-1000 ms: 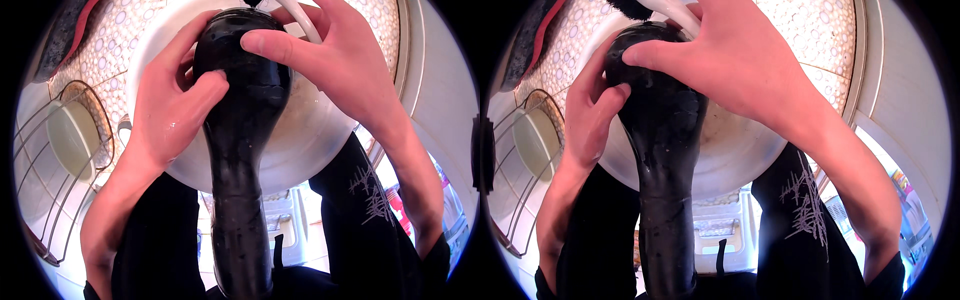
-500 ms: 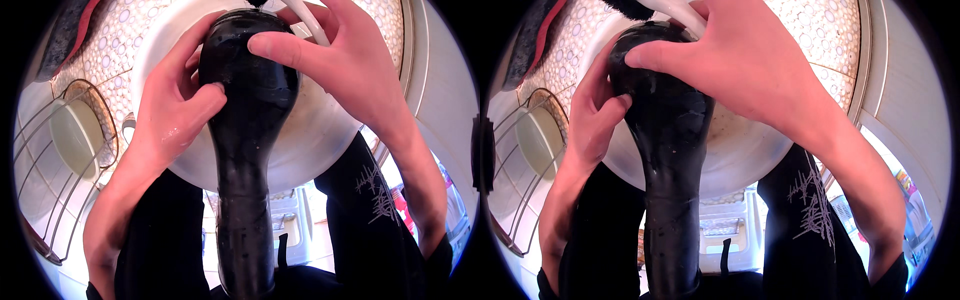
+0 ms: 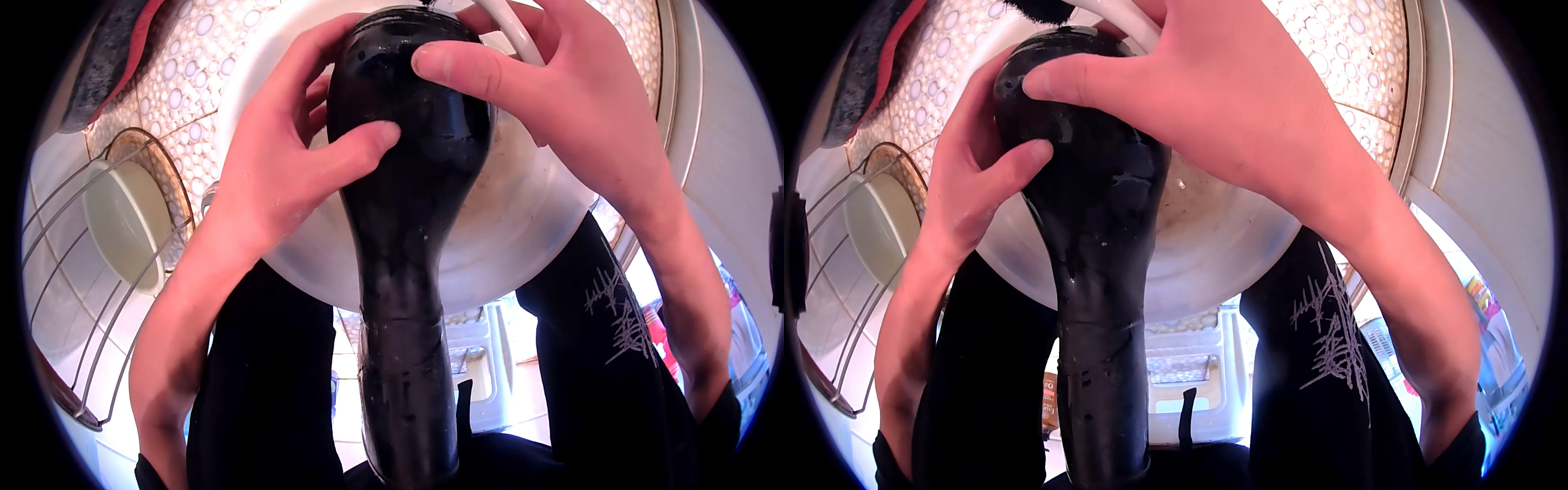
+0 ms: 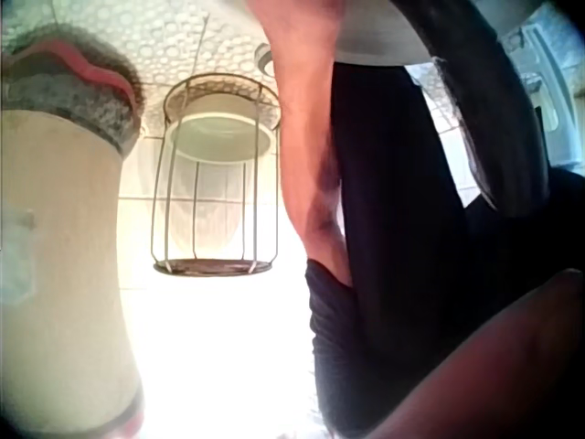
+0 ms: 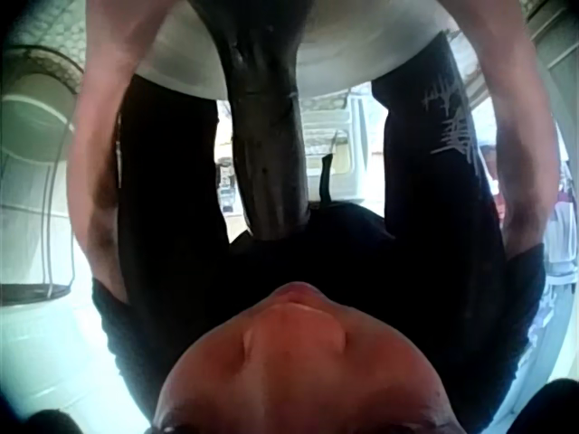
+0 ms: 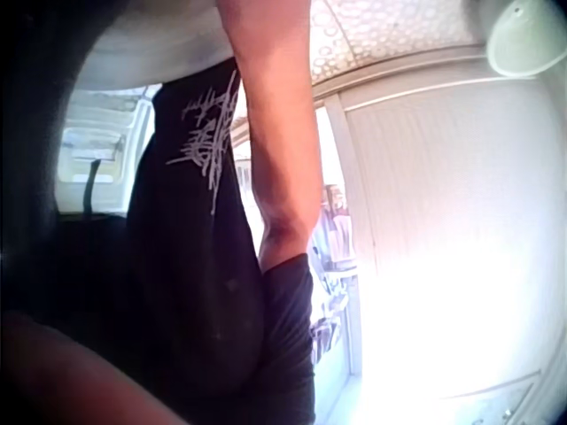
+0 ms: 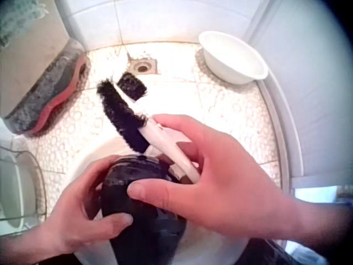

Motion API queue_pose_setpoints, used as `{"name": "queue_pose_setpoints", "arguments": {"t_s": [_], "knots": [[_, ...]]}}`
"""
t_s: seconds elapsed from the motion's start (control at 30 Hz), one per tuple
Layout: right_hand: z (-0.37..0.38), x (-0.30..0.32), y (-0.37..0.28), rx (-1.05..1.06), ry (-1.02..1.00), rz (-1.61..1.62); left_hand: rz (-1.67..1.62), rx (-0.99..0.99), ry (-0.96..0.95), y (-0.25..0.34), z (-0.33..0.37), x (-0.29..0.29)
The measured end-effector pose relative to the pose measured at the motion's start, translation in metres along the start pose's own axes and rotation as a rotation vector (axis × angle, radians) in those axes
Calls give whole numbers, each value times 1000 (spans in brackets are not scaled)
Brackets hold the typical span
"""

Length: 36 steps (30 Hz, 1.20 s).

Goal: The person washes a black boot in a basin of water using a brush, alternating between scrubbing the boot's surface and removing debris from the sole by hand.

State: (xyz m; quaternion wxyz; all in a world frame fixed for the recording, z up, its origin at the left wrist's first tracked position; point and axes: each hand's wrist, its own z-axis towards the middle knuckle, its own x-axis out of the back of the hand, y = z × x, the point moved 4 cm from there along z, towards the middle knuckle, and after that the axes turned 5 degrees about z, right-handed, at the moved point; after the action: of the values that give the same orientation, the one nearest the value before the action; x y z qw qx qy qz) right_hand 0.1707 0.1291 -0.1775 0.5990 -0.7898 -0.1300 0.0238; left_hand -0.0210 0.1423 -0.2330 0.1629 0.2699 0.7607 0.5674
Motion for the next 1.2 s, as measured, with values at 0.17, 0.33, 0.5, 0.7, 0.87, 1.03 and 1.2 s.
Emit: {"name": "queue_pose_setpoints", "arguments": {"t_s": [0.17,0.33,0.5,0.7,0.87,1.03,1.2], "knots": [[-1,-7,-12,3,58,-156,113,53,46,9,3,-6],[0,-8,-20,12,61,-176,183,76,116,10,6,-7],[8,-6,2,-174,-49,130,114,-75,20,0,7,0],[10,-4,-11,-91,-103,61,244,-18,107,3,11,-1],[12,0,-5,-75,50,-71,267,28,95,0,18,2],[9,41,3,-472,-169,563,-23,77,53,-40,29,3],[-22,32,51,-482,95,-195,-339,336,96,-83,33,10]]}}
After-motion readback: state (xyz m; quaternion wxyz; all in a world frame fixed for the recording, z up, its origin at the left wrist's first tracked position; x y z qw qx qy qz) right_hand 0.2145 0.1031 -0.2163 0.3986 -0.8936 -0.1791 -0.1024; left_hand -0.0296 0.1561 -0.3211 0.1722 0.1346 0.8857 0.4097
